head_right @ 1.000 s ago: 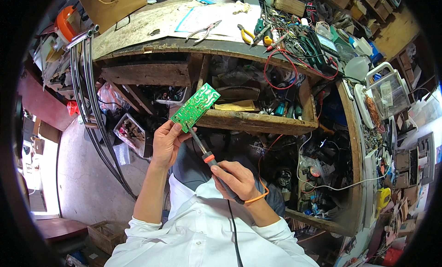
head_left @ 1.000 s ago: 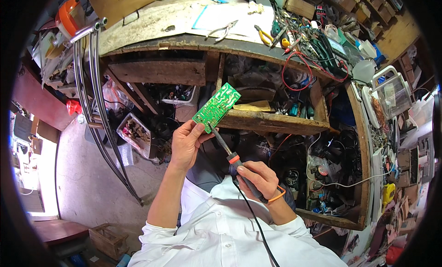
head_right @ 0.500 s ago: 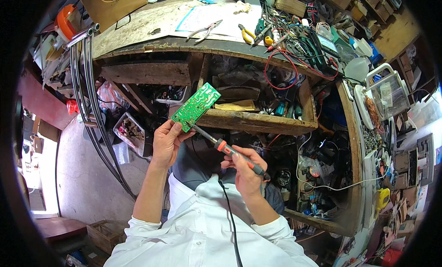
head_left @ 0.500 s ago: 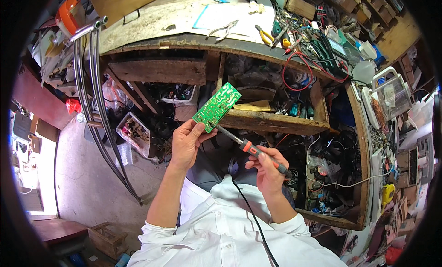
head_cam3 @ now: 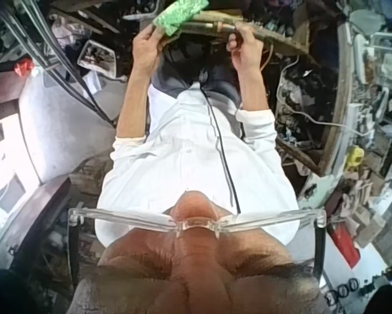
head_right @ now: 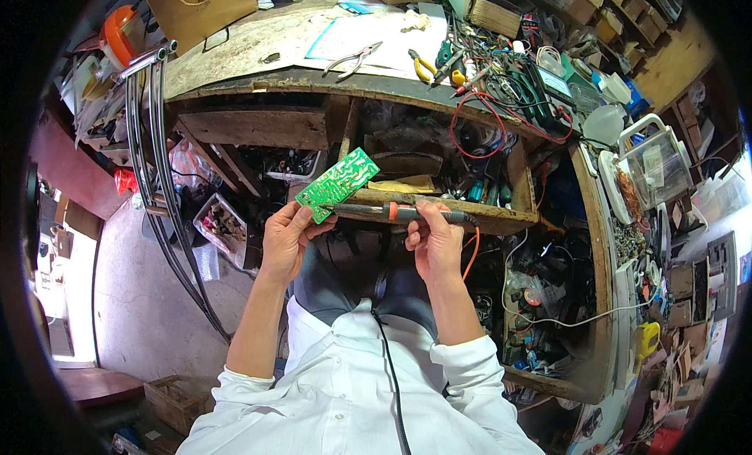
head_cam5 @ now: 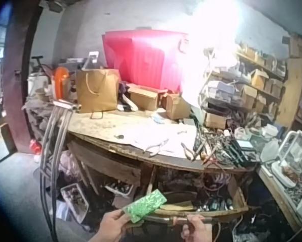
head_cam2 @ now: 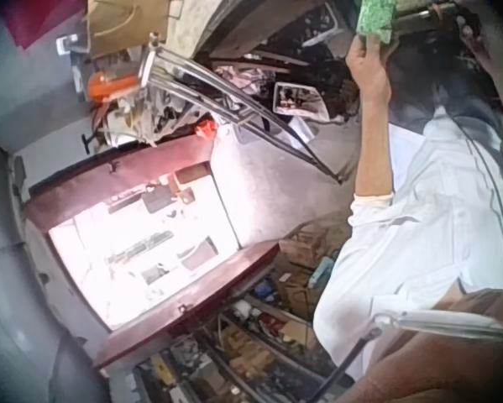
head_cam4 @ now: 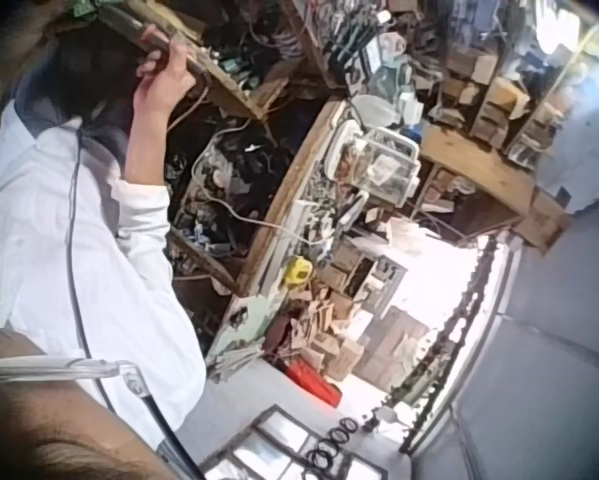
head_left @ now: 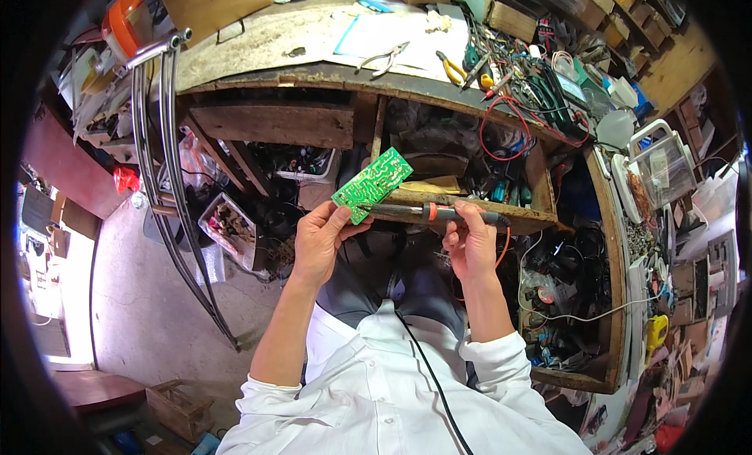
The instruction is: The person sits on the floor and uses a soldering iron to apply solder to multiple points on a green circuit board. They flip the board to work on both sides and use wire cutters to trim excess wire.
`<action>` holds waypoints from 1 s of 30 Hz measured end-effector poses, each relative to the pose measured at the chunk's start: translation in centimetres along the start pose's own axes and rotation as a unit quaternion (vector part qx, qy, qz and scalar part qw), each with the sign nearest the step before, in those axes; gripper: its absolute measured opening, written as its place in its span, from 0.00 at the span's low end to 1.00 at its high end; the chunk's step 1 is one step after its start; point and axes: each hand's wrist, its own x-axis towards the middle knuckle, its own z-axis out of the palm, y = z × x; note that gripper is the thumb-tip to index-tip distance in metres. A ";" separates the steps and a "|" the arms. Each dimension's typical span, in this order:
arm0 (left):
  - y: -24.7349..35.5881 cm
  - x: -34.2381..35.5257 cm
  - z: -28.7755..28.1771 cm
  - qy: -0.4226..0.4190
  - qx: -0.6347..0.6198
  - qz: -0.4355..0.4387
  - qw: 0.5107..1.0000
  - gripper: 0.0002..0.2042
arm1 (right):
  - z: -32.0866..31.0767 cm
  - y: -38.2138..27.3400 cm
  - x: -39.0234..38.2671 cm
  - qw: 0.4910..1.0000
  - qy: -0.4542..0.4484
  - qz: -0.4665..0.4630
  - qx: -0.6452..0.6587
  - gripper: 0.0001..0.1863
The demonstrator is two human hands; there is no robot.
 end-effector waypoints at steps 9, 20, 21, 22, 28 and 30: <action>-0.4 0.1 -0.5 -0.010 -0.004 0.002 1.000 0.15 | -0.2 -0.6 0.7 0.998 -0.067 -0.013 -0.010 0.07; -0.5 0.2 -0.9 -0.016 -0.023 0.000 1.000 0.15 | -0.7 -0.5 1.1 0.994 -0.106 -0.019 -0.019 0.07; -0.5 0.3 -0.9 -0.017 -0.023 0.000 1.000 0.15 | -0.9 -0.4 1.3 0.994 -0.109 -0.022 -0.014 0.07; -0.5 0.3 -0.9 -0.015 -0.026 0.000 1.000 0.16 | -0.9 -0.4 1.4 0.993 -0.112 -0.025 -0.009 0.07; -0.5 0.3 -1.0 -0.014 -0.047 -0.012 0.999 0.16 | -0.4 -0.2 1.1 0.994 -0.101 -0.019 -0.024 0.07; -0.5 0.3 -0.9 -0.010 -0.057 -0.013 0.998 0.17 | -0.2 -0.2 1.0 0.994 -0.105 -0.020 -0.025 0.07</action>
